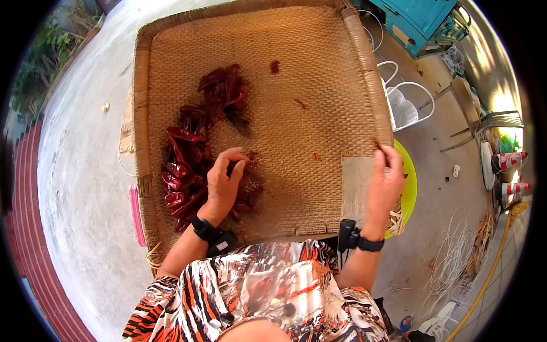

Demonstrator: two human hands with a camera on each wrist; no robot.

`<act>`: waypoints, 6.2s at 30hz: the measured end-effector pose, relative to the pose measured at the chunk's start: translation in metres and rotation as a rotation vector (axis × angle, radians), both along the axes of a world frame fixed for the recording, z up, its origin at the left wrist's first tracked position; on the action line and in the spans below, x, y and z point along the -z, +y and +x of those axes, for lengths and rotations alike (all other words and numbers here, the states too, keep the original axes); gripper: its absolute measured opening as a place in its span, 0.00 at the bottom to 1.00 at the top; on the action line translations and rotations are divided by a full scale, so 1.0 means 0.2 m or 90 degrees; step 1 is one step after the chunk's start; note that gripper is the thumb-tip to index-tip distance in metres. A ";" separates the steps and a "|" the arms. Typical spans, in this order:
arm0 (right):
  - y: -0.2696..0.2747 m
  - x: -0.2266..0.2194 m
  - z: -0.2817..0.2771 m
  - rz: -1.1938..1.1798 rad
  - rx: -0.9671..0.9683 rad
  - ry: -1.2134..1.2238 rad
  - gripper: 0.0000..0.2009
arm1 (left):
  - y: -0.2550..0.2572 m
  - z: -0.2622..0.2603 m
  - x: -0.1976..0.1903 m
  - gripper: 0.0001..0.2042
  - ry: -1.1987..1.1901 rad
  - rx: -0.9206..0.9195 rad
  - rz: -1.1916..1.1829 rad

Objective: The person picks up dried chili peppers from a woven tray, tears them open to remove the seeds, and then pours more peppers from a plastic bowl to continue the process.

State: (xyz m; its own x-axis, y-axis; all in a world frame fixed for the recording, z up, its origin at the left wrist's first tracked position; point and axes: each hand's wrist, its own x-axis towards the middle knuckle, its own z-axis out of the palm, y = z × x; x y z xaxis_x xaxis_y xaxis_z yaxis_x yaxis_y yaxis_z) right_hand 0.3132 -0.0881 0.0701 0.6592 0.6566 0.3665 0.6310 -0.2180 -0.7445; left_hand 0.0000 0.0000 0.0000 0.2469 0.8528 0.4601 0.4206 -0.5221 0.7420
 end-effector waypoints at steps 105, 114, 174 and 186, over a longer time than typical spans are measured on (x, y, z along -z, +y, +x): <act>0.08 -0.02 -0.46 -0.083 -0.450 0.271 0.14 | -0.01 -0.06 -0.32 0.14 0.106 0.057 -0.190; 0.15 0.12 -0.61 -0.150 -0.598 0.326 0.12 | -0.05 0.00 -0.26 0.07 -0.287 0.122 -0.445; 0.47 0.06 -0.74 -0.069 -0.566 0.644 0.12 | 0.00 -0.03 -0.19 0.16 -0.106 0.037 -0.358; 0.32 0.08 -0.72 -0.118 -0.591 0.629 0.12 | -0.02 -0.04 -0.19 0.15 -0.365 0.101 -0.485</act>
